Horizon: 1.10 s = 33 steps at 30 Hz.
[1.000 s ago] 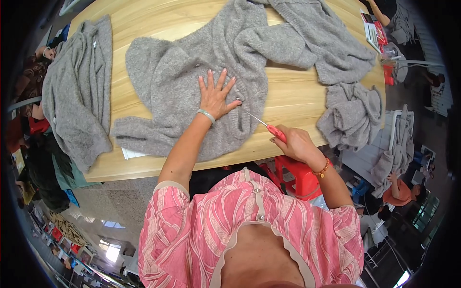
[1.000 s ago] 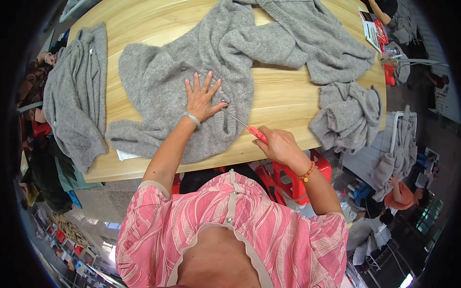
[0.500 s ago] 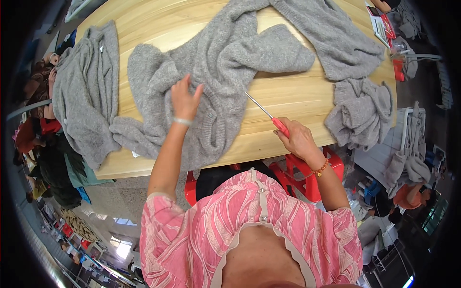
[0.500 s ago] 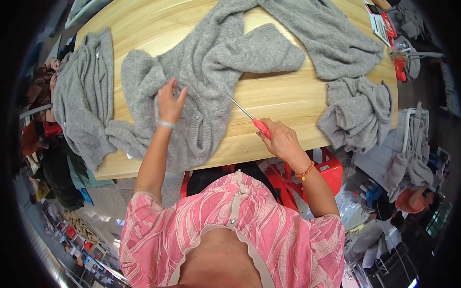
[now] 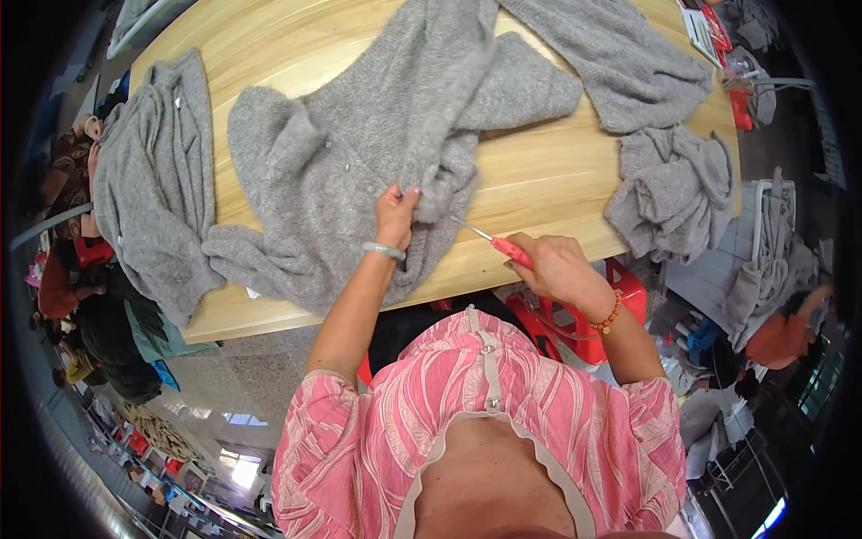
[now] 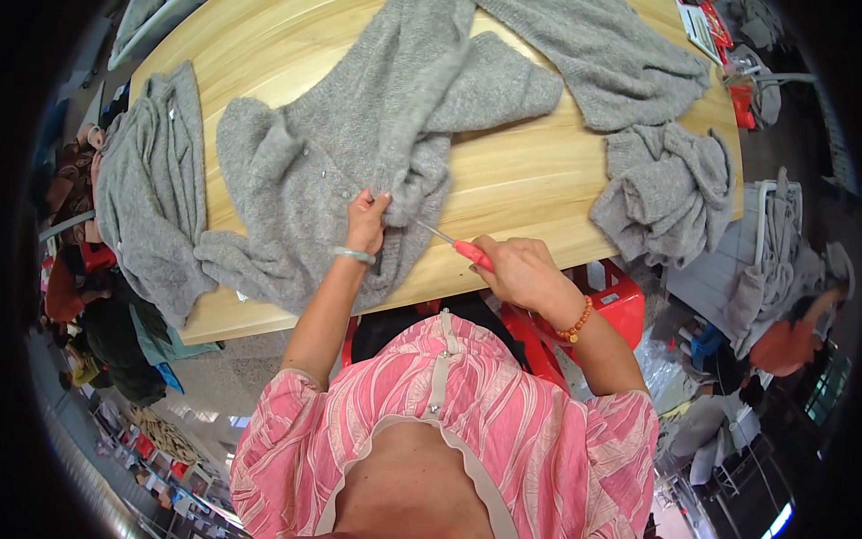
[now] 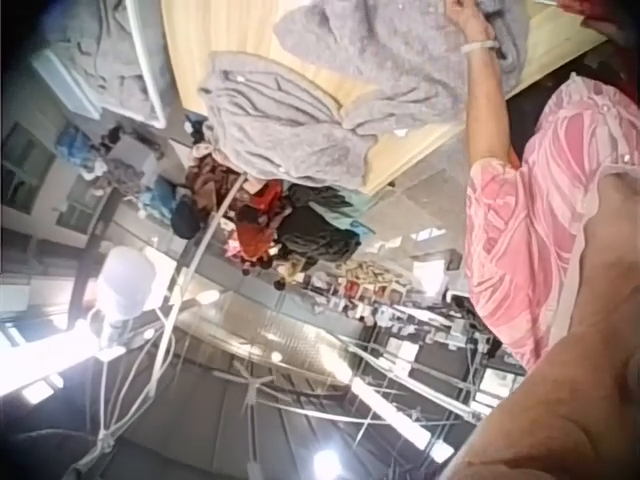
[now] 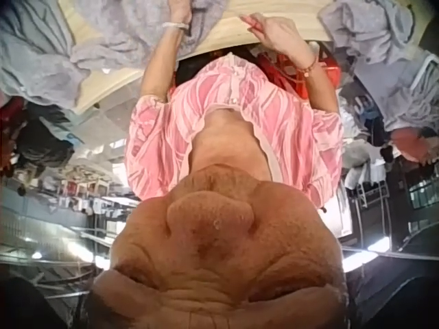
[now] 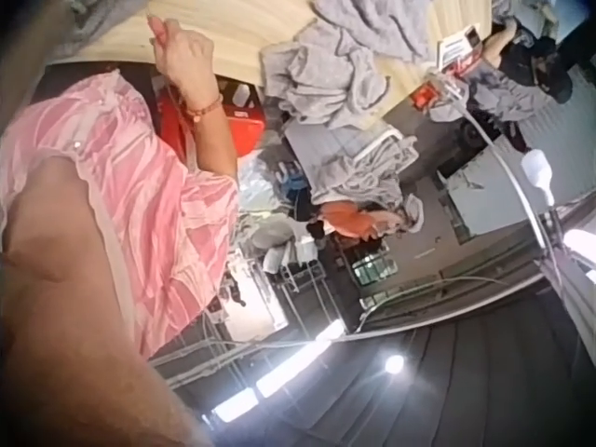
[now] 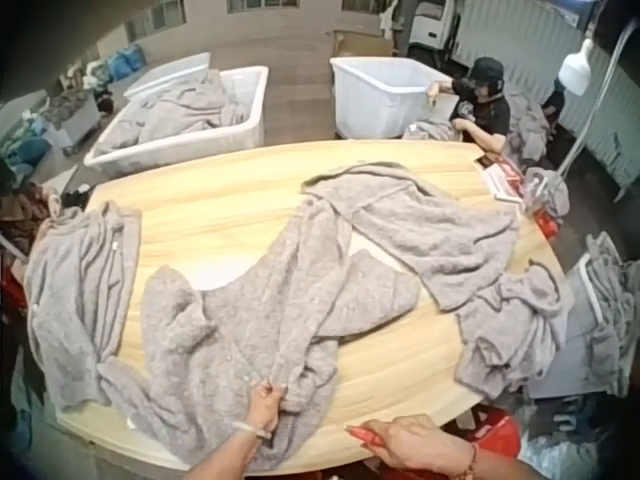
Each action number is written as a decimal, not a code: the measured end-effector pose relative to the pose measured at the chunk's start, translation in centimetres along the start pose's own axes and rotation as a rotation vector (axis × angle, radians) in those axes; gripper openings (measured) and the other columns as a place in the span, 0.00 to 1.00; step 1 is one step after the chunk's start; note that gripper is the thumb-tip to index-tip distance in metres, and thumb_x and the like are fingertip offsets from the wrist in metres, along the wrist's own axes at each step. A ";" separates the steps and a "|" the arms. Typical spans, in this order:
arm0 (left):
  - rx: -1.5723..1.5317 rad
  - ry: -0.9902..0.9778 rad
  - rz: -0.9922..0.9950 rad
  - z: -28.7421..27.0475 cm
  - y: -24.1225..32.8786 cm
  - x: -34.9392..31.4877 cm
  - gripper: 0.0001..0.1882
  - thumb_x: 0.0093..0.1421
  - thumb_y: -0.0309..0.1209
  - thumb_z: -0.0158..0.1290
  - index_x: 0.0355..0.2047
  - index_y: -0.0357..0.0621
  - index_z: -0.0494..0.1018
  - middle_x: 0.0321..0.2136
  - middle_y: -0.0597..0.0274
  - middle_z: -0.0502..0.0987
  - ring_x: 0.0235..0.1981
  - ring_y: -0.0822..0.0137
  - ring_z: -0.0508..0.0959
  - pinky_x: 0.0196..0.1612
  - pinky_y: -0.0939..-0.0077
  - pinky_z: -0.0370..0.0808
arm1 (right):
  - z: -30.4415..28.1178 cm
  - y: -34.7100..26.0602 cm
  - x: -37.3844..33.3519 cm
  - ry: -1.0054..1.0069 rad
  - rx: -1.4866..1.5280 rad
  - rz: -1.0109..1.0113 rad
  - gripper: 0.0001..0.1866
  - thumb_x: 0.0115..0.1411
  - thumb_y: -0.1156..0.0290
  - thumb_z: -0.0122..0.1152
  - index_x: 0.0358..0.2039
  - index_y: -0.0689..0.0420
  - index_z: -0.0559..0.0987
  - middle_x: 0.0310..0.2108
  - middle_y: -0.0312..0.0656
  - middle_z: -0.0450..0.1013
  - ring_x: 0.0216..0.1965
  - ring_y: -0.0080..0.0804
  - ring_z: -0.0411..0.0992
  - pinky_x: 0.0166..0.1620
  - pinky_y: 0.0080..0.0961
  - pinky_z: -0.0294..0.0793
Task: Trimming loose threads from a grey sweater and then folding it on a work table.
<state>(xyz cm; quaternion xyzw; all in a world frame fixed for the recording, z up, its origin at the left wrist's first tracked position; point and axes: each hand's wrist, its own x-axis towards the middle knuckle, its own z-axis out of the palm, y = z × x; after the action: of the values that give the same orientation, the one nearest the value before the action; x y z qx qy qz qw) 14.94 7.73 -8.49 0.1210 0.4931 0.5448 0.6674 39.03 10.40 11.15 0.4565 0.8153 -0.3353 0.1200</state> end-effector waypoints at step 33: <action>1.101 0.064 0.838 14.5 5.0 7.0 0.25 0.48 0.32 0.60 0.46 0.40 0.67 0.39 0.49 0.69 0.40 0.52 0.71 0.40 0.65 0.70 | -4.2 7.7 -0.4 0.303 0.097 0.083 0.14 0.56 0.63 0.55 0.42 0.55 0.71 0.24 0.53 0.72 0.28 0.52 0.71 0.33 0.43 0.70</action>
<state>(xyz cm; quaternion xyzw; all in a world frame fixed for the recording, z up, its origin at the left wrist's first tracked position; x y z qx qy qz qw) 22.80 20.92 -1.69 0.6063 0.6288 0.4306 0.2272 46.09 15.69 11.08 0.5405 0.7873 -0.2965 -0.0128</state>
